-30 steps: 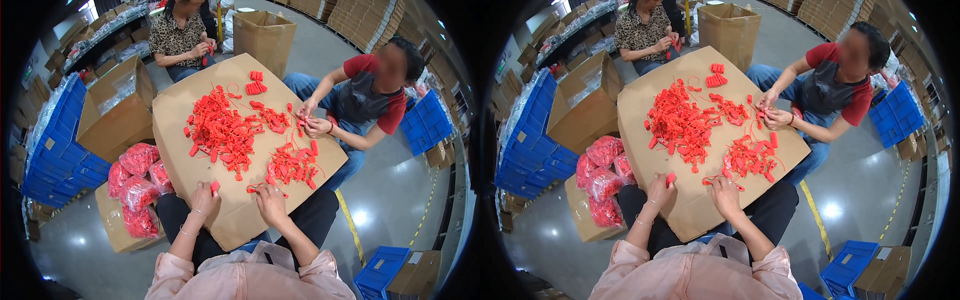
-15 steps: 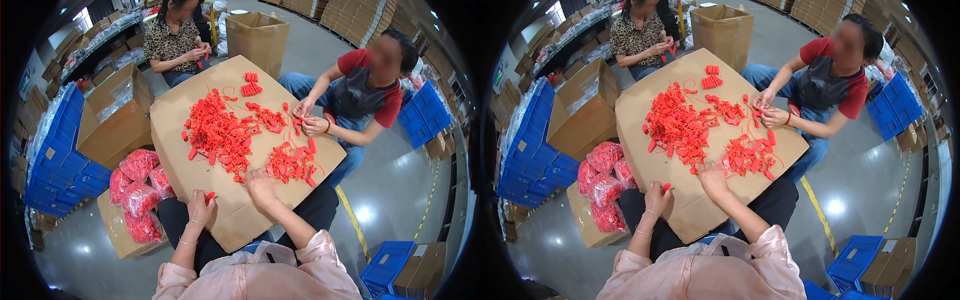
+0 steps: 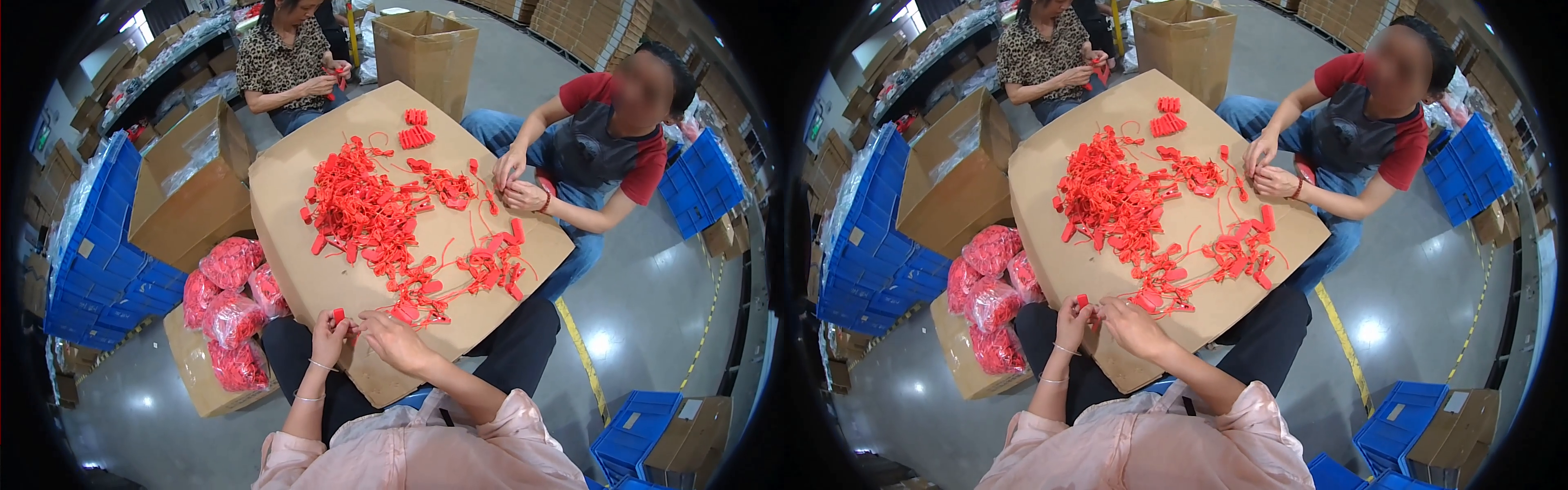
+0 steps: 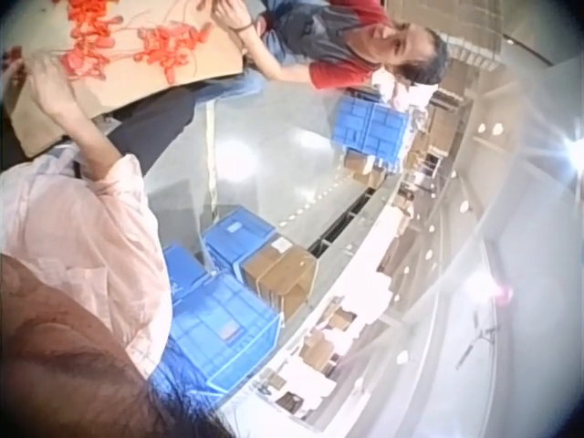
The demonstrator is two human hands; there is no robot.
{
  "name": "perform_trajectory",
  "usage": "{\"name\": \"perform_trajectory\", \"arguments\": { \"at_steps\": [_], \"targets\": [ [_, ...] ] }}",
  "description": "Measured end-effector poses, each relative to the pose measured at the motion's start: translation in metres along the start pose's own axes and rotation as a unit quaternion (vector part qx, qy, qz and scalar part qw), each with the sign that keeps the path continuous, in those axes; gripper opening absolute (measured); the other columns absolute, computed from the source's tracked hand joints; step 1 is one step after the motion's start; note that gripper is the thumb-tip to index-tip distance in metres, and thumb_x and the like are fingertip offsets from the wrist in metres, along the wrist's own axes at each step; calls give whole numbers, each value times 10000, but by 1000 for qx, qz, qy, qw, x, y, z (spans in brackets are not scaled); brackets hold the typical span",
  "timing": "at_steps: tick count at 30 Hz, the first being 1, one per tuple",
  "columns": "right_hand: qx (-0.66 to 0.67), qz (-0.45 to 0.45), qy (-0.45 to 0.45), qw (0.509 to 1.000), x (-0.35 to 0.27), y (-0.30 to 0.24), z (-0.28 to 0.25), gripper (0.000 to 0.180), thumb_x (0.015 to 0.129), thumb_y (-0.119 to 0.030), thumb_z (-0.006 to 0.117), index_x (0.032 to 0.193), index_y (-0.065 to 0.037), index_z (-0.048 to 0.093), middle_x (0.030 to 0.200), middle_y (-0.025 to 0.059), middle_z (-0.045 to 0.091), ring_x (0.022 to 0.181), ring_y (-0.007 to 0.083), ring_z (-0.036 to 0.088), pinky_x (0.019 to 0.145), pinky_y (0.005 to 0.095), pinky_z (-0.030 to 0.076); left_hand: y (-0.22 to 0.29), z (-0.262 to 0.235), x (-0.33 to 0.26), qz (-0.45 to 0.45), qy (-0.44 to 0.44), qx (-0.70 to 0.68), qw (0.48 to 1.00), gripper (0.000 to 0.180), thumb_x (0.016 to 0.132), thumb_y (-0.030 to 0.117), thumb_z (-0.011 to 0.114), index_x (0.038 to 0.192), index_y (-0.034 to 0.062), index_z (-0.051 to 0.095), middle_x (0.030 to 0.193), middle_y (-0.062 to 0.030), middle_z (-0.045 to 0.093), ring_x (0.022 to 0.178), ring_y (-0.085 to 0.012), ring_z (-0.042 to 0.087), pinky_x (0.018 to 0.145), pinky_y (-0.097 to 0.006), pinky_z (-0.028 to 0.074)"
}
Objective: Thread strings through small red plastic tags to assemble them.
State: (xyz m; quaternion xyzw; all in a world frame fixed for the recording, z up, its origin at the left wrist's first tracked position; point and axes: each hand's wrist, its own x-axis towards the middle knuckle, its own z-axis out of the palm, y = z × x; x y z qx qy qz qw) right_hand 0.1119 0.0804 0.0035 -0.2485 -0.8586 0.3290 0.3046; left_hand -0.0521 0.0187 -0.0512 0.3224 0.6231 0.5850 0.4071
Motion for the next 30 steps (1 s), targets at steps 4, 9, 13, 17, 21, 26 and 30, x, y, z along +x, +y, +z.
{"name": "perform_trajectory", "arguments": {
  "at_steps": [4,9,13,17,21,26,30],
  "targets": [
    [-61,-33,1,998,-18,15,-15,143,774,-114,578,902,-56,552,979,93,558,899,259,538,756,391,442,3,-2,4,-57,-21,-10,998,69,847,69,509,869,37,452,710,-36,561,577,-85,547,492,-202,455],
    [-222,97,53,969,-20,45,-42,143,735,-122,601,861,-58,580,877,91,561,879,270,508,777,385,397,17,10,10,-60,-8,58,996,88,826,110,557,812,37,509,662,-5,553,586,-73,544,504,-208,443],
    [-250,99,24,963,-23,60,-36,138,713,-124,614,833,-60,590,811,93,558,860,267,504,745,383,392,29,51,22,49,-34,207,976,172,774,194,619,751,35,561,638,-75,588,566,-177,565,551,-272,458],
    [-256,83,21,963,-26,62,-35,109,703,-120,616,793,-60,595,803,95,564,866,260,506,737,378,388,34,79,43,123,-111,447,879,220,730,262,640,802,57,603,683,-160,596,627,-282,590,586,-344,461],
    [-210,66,37,975,-28,59,-40,76,690,-80,599,758,-49,586,797,99,567,861,278,512,756,393,398,13,83,66,47,-171,485,856,248,713,282,640,804,54,609,692,-161,603,654,-287,607,593,-373,455],
    [35,174,94,980,-35,65,-67,36,767,-19,554,792,-38,538,764,75,577,765,197,558,697,312,438,25,78,67,-134,-148,66,978,111,787,114,592,759,7,587,533,10,489,424,-68,427,403,-225,352],
    [319,234,213,893,-34,85,-89,49,849,-9,502,868,-45,475,747,28,565,712,93,550,647,205,431,39,59,62,-152,-114,-5,982,87,798,107,569,787,21,568,506,35,414,395,-46,353,366,-200,269]
  ]
}}
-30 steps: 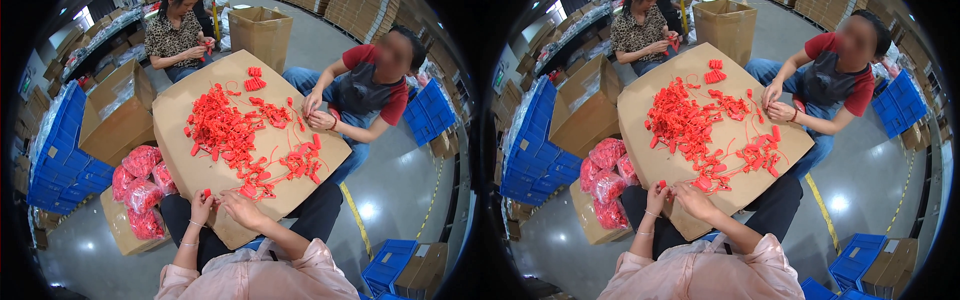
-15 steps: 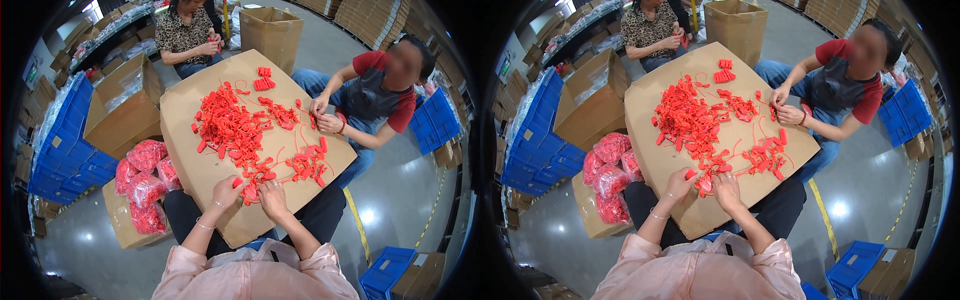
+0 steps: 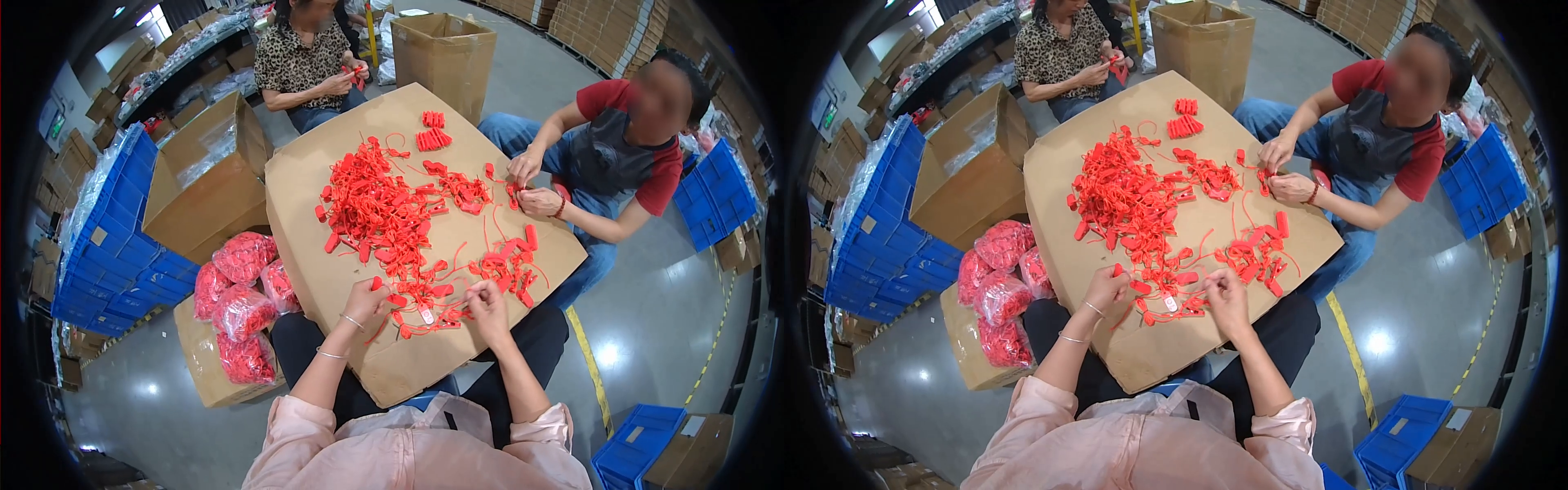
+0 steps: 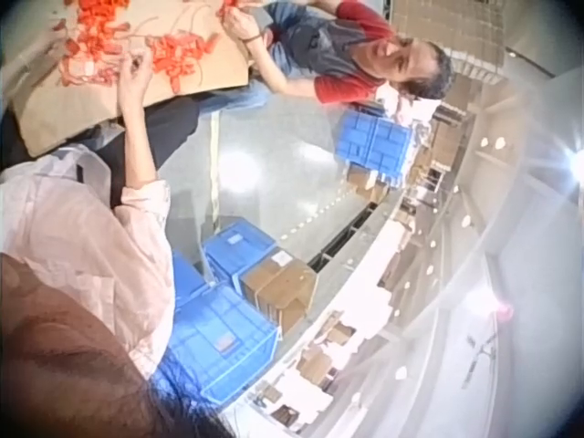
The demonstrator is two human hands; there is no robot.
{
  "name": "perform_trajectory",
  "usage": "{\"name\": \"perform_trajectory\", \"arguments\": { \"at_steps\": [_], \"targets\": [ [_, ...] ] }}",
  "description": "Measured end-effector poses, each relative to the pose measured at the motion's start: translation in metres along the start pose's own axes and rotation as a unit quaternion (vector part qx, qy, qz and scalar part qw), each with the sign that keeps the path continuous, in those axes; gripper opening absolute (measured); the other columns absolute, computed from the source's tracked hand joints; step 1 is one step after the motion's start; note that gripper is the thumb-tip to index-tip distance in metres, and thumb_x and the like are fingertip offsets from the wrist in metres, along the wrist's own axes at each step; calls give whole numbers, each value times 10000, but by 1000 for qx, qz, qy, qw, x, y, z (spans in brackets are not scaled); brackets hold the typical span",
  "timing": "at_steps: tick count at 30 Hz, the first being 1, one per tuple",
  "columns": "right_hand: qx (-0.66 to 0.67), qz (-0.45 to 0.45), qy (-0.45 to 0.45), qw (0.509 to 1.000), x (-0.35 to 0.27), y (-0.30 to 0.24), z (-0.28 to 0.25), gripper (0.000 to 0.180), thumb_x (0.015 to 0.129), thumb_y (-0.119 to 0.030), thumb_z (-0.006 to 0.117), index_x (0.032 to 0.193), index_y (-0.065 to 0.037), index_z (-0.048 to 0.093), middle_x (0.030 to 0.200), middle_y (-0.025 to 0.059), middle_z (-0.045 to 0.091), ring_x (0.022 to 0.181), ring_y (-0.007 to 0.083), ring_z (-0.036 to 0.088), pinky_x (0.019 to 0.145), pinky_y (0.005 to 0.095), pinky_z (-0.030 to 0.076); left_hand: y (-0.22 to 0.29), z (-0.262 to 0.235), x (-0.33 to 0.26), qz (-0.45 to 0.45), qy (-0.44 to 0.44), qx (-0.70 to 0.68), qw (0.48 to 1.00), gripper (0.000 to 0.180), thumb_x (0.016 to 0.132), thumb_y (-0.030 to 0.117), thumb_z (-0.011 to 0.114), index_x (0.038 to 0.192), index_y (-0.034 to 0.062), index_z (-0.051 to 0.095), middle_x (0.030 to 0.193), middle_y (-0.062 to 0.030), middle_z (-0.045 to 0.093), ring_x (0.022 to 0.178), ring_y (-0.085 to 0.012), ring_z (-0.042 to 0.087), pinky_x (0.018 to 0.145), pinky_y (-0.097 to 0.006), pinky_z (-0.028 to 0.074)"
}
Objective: Thread strings through small red plastic tags to assemble them.
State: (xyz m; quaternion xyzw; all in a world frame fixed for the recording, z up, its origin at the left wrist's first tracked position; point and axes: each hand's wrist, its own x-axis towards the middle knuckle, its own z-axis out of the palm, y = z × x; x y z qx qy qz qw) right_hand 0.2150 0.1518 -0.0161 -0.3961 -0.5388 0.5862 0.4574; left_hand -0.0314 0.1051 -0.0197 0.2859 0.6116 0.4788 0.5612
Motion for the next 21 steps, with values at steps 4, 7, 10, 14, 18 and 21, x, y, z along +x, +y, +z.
{"name": "perform_trajectory", "arguments": {
  "at_steps": [4,7,10,14,18,21],
  "targets": [
    [25,-24,40,999,23,-19,-19,68,858,12,485,871,-46,451,775,13,533,717,79,542,672,203,438,11,-10,-14,-15,-8,-35,999,112,806,129,590,774,26,561,514,26,437,406,-51,375,378,-200,277],
    [5,-42,41,998,38,-35,-25,47,860,4,490,868,-32,460,766,11,536,709,74,542,675,202,443,27,-15,-25,17,-45,-55,997,99,808,114,573,762,28,556,515,26,428,407,-50,372,384,-197,275],
    [-12,-35,43,998,45,-28,-28,29,861,-11,497,864,-21,470,765,10,537,702,68,539,664,199,445,29,-18,-30,10,-66,-35,997,92,810,105,567,755,32,552,519,33,420,417,-48,371,394,-194,273],
    [-311,-73,65,945,39,-46,-12,150,782,-27,582,908,-17,500,777,73,556,708,174,561,674,273,453,39,-18,-46,6,-53,-7,999,95,816,114,572,751,47,554,531,40,433,428,-43,377,401,-190,277],
    [-424,-228,-50,875,19,-30,35,200,690,-90,639,864,-28,564,846,123,561,867,297,525,765,397,428,39,-17,-42,-5,-60,7,998,74,806,104,589,764,49,564,561,43,451,439,-34,382,407,-182,293],
    [-416,-237,-115,870,10,1,70,188,693,-114,649,852,-40,580,853,121,562,853,289,531,752,386,433,35,-18,-43,-8,-72,-12,997,79,807,116,598,779,46,572,563,44,449,443,-29,381,407,-179,293]
  ]
}}
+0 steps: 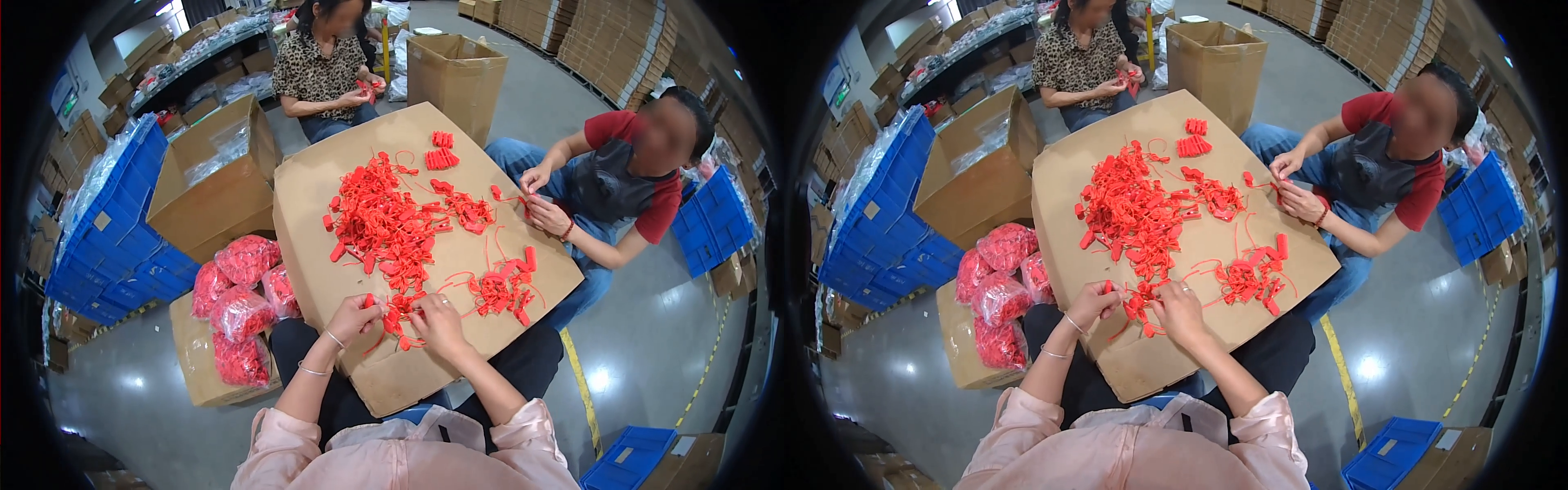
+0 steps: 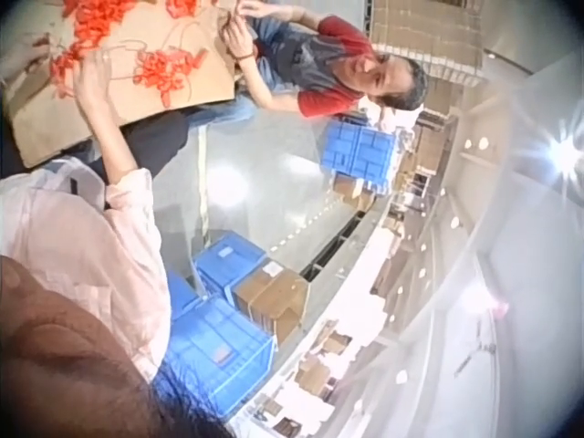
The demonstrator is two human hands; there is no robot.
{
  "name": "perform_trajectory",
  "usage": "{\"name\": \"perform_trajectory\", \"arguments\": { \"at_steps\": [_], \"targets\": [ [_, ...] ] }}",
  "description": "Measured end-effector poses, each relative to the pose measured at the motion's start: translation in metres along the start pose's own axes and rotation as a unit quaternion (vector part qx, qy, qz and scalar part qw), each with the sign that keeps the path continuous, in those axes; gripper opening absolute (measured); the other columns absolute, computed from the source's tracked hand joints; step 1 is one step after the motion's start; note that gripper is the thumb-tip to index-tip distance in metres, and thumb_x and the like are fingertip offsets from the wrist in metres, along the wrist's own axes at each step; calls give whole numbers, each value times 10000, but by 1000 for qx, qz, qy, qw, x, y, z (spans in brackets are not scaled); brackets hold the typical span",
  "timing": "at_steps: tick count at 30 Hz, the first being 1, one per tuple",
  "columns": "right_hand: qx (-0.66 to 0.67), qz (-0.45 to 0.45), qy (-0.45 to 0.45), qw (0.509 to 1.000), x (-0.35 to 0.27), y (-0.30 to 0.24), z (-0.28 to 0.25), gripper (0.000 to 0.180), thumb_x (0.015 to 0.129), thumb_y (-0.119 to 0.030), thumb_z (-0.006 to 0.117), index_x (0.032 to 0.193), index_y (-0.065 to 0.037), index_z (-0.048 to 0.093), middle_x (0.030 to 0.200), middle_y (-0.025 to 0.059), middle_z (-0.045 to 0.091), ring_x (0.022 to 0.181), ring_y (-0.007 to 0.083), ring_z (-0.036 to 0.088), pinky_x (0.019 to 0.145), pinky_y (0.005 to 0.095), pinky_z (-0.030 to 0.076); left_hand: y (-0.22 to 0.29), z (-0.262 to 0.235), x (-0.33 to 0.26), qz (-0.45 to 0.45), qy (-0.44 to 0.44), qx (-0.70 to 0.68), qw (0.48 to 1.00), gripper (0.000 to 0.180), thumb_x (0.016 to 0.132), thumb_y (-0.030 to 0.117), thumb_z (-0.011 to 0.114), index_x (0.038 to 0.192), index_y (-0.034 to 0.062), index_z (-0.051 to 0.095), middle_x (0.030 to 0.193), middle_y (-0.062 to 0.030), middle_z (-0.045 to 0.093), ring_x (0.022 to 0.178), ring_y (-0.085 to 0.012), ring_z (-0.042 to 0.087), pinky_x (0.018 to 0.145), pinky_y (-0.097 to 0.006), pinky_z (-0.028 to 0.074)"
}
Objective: Thread strings through small red plastic tags to assemble them.
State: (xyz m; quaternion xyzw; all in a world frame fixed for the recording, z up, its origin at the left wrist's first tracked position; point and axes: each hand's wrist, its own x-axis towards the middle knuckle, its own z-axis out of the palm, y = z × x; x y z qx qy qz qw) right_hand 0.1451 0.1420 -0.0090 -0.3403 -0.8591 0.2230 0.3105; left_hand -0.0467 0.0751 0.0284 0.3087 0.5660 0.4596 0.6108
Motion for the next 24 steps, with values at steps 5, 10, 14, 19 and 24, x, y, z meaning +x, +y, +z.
{"name": "perform_trajectory", "arguments": {
  "at_steps": [5,10,14,19,24],
  "targets": [
    [-52,44,-3,998,7,-2,28,120,705,-133,642,773,-49,591,803,107,563,816,277,535,734,379,438,-6,-3,-1,2,-6,7,1000,78,806,114,596,807,37,580,582,39,478,436,-31,389,402,-179,299],
    [81,87,-21,993,9,14,21,99,714,-114,646,720,-35,588,732,104,573,749,252,554,691,358,451,-9,-9,-4,20,18,-9,1000,77,812,112,588,818,36,577,592,33,492,431,-33,395,401,-180,306],
    [308,204,-64,927,14,16,-10,93,787,-86,623,760,-27,557,733,29,579,664,96,546,626,245,449,-4,-19,-5,42,22,-32,998,88,824,113,565,800,28,567,624,5,537,427,-30,390,401,-178,308],
    [360,173,-42,916,17,15,-36,75,809,-66,598,807,-31,533,745,-16,558,687,60,524,647,217,442,15,-3,-4,62,1,-39,997,102,848,117,517,801,29,537,690,-51,600,418,-31,384,394,-170,301],
    [295,91,-13,951,22,-1,-55,80,779,-40,609,790,-31,530,759,21,559,748,101,535,696,239,433,30,6,-4,79,1,-38,996,88,861,108,485,823,35,518,696,-59,605,405,-31,373,370,-164,268]
  ]
}}
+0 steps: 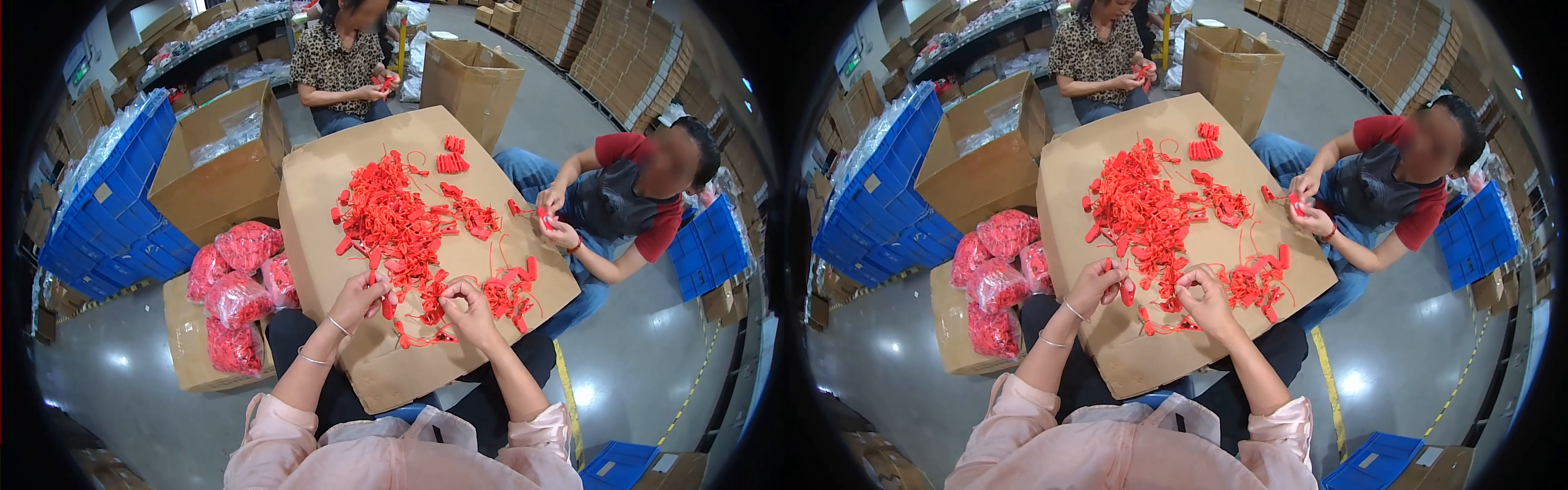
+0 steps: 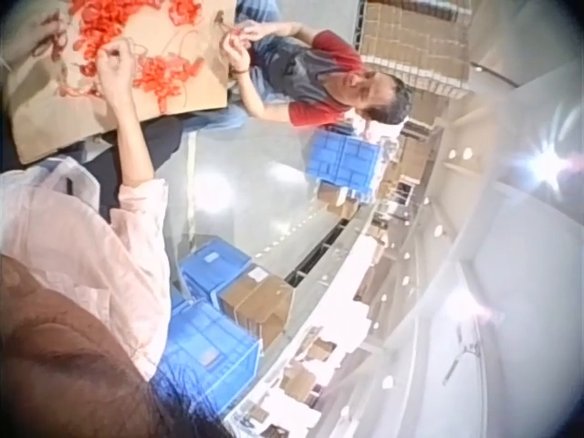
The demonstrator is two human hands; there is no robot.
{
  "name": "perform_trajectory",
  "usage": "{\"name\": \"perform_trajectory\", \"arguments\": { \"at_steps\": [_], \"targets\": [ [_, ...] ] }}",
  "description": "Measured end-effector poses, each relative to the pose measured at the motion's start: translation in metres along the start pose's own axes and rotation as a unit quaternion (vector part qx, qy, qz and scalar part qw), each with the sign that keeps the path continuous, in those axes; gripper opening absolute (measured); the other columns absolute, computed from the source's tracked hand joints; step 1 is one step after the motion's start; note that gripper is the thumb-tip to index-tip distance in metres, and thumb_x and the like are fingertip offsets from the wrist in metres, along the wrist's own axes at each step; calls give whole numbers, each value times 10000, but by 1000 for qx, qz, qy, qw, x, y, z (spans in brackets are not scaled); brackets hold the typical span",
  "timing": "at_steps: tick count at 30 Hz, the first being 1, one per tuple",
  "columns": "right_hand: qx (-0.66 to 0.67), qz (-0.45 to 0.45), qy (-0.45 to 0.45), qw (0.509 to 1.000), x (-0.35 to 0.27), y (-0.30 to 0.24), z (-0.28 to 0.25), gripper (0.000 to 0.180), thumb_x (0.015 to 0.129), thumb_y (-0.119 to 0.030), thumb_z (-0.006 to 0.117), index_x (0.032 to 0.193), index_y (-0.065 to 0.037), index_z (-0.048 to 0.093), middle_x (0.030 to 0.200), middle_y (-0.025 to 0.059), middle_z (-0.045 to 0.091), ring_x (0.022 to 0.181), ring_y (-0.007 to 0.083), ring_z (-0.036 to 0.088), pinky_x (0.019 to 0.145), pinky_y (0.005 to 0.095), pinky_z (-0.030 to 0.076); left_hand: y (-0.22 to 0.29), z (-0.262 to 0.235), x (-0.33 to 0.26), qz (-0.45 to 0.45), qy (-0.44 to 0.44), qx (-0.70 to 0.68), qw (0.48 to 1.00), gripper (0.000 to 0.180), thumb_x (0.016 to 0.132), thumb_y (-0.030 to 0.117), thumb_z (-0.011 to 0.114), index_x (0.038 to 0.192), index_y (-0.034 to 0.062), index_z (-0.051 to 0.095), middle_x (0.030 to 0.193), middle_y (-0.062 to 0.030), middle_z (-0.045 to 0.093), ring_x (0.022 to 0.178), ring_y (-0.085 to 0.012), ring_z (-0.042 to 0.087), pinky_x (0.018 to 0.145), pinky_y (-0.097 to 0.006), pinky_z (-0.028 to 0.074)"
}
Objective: Thread strings through small red plastic tags to assemble them.
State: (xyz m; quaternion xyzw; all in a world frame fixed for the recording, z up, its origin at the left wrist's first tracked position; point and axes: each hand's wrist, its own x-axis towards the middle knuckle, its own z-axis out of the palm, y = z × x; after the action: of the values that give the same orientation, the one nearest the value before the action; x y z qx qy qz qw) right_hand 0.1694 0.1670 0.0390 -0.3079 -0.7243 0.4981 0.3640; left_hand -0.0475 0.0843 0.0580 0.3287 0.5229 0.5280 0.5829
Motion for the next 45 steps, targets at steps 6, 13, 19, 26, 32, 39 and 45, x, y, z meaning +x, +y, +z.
{"name": "perform_trajectory", "arguments": {
  "at_steps": [6,13,19,26,32,39,45],
  "targets": [
    [-81,-72,48,993,0,-22,-9,93,746,-16,616,776,-26,528,788,57,571,792,158,533,715,281,427,31,18,3,40,19,-21,999,103,861,118,482,796,41,501,677,-54,583,384,-27,353,354,-166,246],
    [-50,-52,120,990,-3,-32,-10,96,764,-21,608,774,-21,513,758,54,561,675,135,527,631,254,425,41,26,12,68,24,-38,997,101,845,123,502,769,59,519,650,-18,579,382,-22,346,350,-171,241],
    [-111,-57,118,985,-4,-33,-4,85,766,-36,619,792,-11,541,711,56,543,623,135,528,568,259,426,28,37,11,40,7,14,999,80,839,123,511,791,60,522,645,-12,576,427,-28,390,387,-180,293],
    [-214,-59,109,969,4,-22,-4,94,749,-57,638,760,-11,556,646,75,552,562,151,530,526,273,427,9,59,-4,63,-101,134,984,119,849,122,495,811,14,530,632,-8,555,545,-46,487,514,-201,402],
    [-119,94,135,979,13,5,-21,113,797,-101,615,762,-14,552,574,-22,497,512,39,432,470,201,360,7,54,-21,35,-169,172,970,108,840,104,506,880,8,536,649,-9,551,541,-40,473,496,-196,381],
    [4,124,139,982,17,19,-39,103,848,-108,570,817,-22,523,631,-27,525,514,19,438,455,171,353,29,18,-30,-37,-106,50,992,150,850,150,520,881,7,549,630,-5,540,463,-21,413,404,-162,286],
    [113,152,138,972,18,19,-42,83,855,-110,559,833,-38,523,656,-17,542,507,34,473,434,180,394,29,-3,-36,-41,-44,6,998,137,852,128,513,900,4,547,630,-10,532,437,-24,386,379,-155,266]
  ]
}}
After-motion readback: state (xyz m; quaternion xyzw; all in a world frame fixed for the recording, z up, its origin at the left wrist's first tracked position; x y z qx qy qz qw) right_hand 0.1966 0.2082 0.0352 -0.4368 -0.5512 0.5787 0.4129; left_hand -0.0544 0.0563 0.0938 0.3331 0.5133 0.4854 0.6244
